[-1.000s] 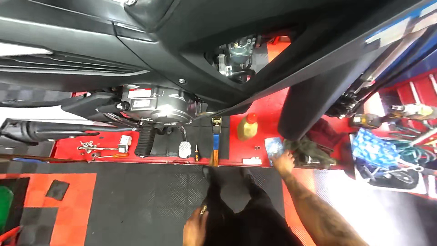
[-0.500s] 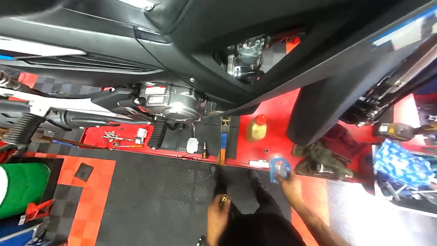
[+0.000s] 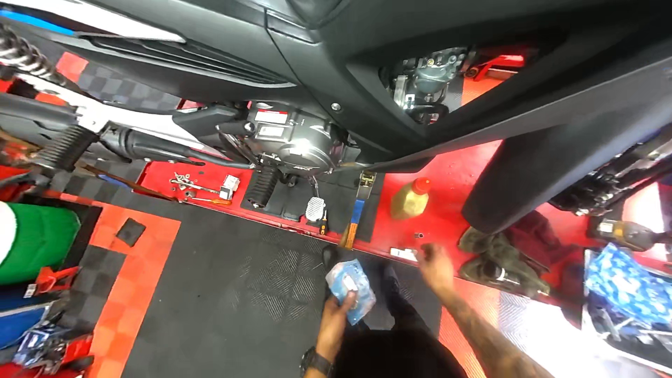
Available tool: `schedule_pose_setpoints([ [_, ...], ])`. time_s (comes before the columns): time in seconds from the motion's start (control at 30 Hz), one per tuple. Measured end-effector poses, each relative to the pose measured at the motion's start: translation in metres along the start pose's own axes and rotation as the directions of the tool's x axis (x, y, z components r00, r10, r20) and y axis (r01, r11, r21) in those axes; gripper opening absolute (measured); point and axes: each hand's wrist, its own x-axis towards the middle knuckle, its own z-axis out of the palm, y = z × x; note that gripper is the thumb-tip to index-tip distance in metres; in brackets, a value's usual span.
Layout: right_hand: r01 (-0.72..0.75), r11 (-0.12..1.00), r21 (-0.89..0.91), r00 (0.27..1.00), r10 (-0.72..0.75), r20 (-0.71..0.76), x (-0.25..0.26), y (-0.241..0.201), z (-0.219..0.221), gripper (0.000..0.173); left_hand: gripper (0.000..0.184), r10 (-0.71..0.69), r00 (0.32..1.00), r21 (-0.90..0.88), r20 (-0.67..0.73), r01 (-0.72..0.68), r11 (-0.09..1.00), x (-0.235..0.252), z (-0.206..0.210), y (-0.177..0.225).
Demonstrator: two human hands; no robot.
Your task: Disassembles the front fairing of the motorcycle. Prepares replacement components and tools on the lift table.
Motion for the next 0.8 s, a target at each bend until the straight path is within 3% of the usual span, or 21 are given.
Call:
schedule_pose_setpoints([
  [0.1,-0.005,0.97,-0.242,0.987,-0.033,-0.154,0.042,0.008,0.003,0.05,0.039,-0.007,0.986,0.01,-0.164,0.009,1.0,-0.012,-0.037,-0.009],
  [0.23,0.049,0.91,-0.412,0.984,-0.115,-0.137,0.064,0.011,0.016,0.039,0.038,-0.062,0.933,-0.083,-0.353,0.034,0.996,-0.032,-0.084,-0.02],
  [0.47,0.146,0.897,-0.418,0.934,-0.264,-0.24,0.031,-0.01,0.028,0.041,0.039,-0.204,0.816,-0.246,-0.541,0.079,0.966,-0.032,-0.161,-0.027],
  [0.57,0.242,0.902,-0.358,0.918,-0.333,-0.217,-0.011,-0.055,0.056,0.042,0.041,-0.254,0.794,-0.27,-0.553,0.118,0.956,-0.014,-0.207,-0.006],
  [0.67,0.273,0.931,-0.242,0.958,-0.286,-0.02,-0.033,-0.126,0.11,0.04,0.042,-0.233,0.8,-0.251,-0.553,0.107,0.962,0.011,-0.255,0.031],
  [0.8,0.293,0.953,-0.081,0.946,-0.277,0.168,-0.03,-0.235,0.21,0.038,0.044,-0.137,0.81,-0.128,-0.57,0.078,0.989,0.049,-0.31,0.084],
])
